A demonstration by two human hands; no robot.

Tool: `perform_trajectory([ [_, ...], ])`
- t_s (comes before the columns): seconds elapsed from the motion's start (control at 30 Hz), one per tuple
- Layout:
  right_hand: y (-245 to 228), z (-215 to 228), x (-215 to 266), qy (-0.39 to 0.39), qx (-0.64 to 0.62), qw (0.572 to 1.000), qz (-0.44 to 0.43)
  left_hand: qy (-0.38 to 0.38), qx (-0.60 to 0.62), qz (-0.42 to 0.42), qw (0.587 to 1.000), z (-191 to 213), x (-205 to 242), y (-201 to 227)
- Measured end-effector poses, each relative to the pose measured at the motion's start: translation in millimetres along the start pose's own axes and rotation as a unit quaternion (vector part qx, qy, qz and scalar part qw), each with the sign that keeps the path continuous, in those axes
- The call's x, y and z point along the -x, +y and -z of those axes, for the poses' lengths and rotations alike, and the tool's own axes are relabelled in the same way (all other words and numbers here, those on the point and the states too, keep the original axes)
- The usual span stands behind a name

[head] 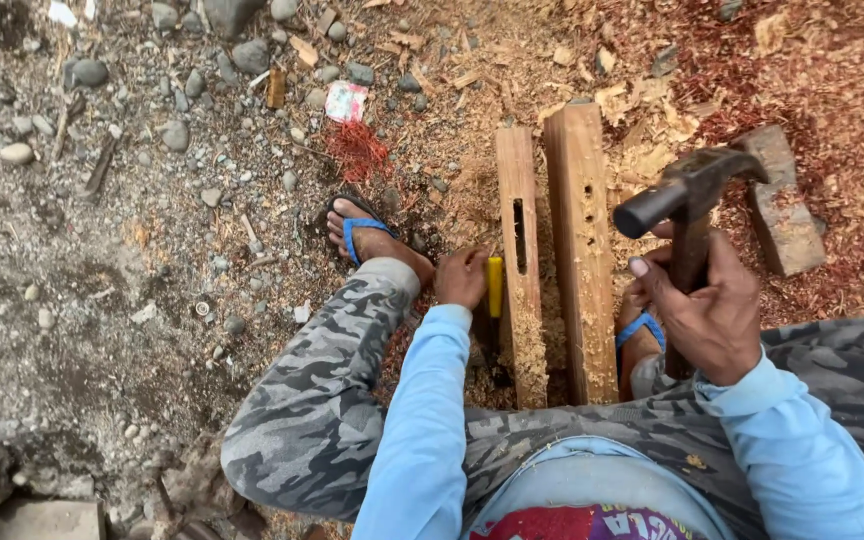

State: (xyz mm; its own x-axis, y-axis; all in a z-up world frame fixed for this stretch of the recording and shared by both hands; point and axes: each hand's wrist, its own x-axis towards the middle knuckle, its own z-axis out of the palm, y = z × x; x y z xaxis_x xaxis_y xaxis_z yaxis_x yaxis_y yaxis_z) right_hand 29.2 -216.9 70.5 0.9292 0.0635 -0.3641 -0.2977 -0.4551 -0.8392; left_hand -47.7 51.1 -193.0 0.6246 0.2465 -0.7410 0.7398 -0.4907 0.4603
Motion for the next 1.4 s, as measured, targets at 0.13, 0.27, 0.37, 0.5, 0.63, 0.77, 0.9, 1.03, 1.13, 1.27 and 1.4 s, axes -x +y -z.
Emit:
perform_trajectory([
  [0.13, 6.7, -0.9, 3.2, 0.003, -0.012, 1.000, 0.013, -0.025, -0.013, 0.055, 0.998, 9.5, 10.0, -7.5],
  [0.27, 11.2, -1.1, 7.9, 0.007, -0.010, 1.000, 0.013, -0.084, -0.126, 0.191, 0.970, 23.5, 41.1, 12.2],
  [0.37, 5.0, 0.8, 11.4, 0.017, -0.014, 1.000, 0.009, -0.101, -0.196, 0.202, 0.954, 11.4, 29.0, -23.2],
  [0.5, 0.9, 6.9, 6.9, 0.033, 0.043, 0.998, 0.033, -0.111, -0.144, 0.230, 0.956, 0.5, 15.4, -63.6],
  [0.63, 2.2, 9.4, 13.3, 0.041, 0.062, 0.996, 0.053, 0.016, -0.032, 0.225, 0.974, -12.3, 14.2, -80.8],
  [0.77, -6.2, 9.1, 11.7, 0.033, 0.015, 0.997, 0.072, 0.064, 0.169, 0.216, 0.959, 24.3, 35.1, -39.6],
  [0.9, -6.1, 15.4, 16.3, 0.012, -0.018, 0.999, 0.050, 0.089, 0.242, 0.161, 0.953, 32.6, 25.1, -36.5],
  [1.03, 2.5, 21.5, 20.7, 0.020, 0.044, 0.995, 0.084, 0.127, 0.284, -0.022, 0.950, 70.2, 37.8, 24.0],
  [1.13, 7.3, 22.4, 27.9, 0.027, 0.093, 0.986, 0.139, 0.131, 0.317, -0.066, 0.937, 114.5, 81.5, 98.4],
  [1.27, -16.5, 18.8, 37.4, 0.001, -0.114, 0.993, 0.013, 0.007, 0.310, -0.217, 0.925, 152.2, 135.1, 168.7],
  [1.4, -29.1, 24.3, 51.5, 0.017, -0.261, 0.965, -0.028, -0.163, 0.305, -0.405, 0.846, 148.0, 156.3, 214.8],
])
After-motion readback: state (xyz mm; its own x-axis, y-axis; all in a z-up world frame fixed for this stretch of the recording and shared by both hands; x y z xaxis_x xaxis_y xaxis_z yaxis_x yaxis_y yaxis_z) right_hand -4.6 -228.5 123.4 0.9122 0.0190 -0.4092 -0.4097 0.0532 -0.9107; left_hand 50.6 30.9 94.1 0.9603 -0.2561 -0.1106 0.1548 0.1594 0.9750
